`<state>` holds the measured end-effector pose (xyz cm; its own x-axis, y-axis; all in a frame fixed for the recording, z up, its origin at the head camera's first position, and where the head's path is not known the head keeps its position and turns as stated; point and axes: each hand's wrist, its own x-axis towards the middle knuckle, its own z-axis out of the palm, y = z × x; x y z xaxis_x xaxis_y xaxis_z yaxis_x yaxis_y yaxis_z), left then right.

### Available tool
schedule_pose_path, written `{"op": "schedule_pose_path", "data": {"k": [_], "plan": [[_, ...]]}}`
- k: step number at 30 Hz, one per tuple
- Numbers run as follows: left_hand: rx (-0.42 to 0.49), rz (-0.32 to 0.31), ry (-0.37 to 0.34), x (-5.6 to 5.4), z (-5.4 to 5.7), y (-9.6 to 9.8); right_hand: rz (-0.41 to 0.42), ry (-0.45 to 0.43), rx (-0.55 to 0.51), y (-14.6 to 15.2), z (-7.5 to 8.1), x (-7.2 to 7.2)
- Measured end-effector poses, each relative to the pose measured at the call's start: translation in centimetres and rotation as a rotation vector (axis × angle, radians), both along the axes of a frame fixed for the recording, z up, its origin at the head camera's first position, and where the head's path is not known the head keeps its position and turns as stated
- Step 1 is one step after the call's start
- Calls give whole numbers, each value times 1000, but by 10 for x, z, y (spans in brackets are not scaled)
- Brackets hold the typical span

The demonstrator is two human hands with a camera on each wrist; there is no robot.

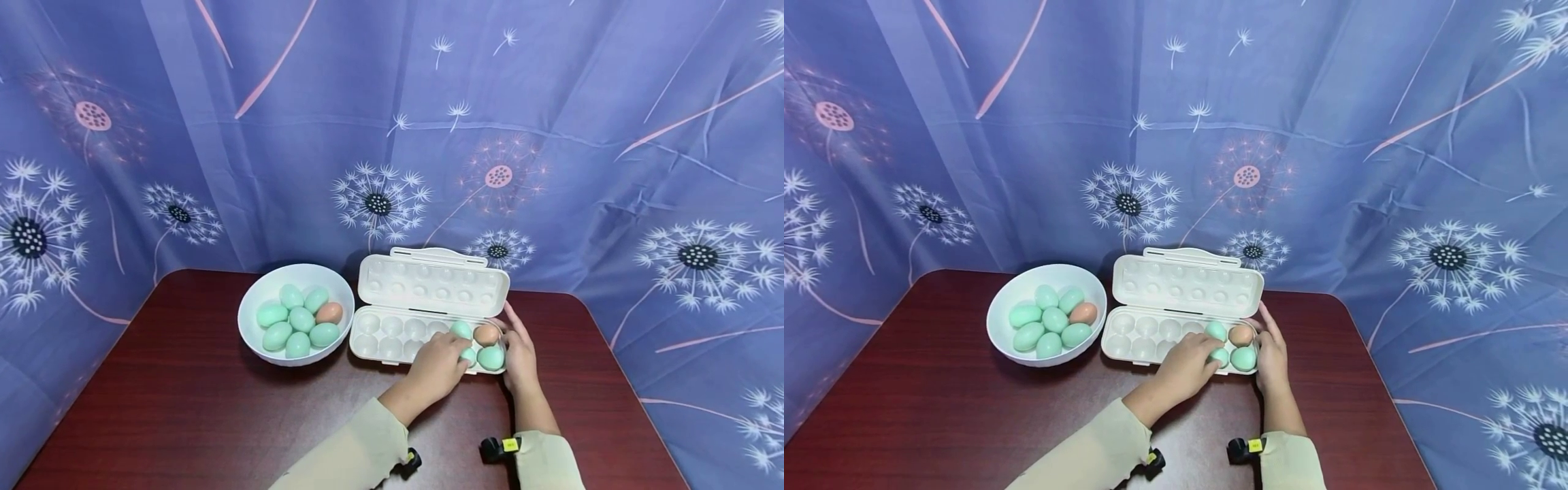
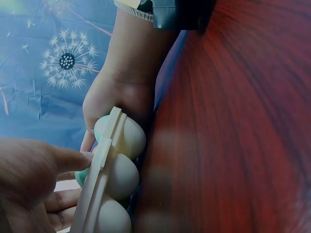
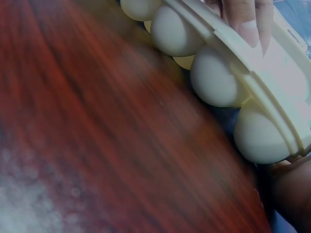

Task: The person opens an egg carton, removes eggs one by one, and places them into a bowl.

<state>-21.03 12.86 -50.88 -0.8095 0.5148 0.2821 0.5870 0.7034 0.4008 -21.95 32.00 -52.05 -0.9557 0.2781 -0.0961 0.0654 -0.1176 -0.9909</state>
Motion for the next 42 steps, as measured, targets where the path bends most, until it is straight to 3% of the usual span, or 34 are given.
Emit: {"op": "schedule_pose_path", "data": {"k": [14, 28, 35, 42], "plan": [[22, -6, -11, 0, 2, -1, 16, -2, 20, -1, 1, 1], [102, -21, -69, 5, 20, -10, 24, 8, 31, -1, 2, 2], [124, -28, -62, 4, 27, -18, 26, 7, 17, -2, 3, 2], [166, -12, -4, 2, 37, -29, 21, 14, 18, -2, 5, 2]]}}
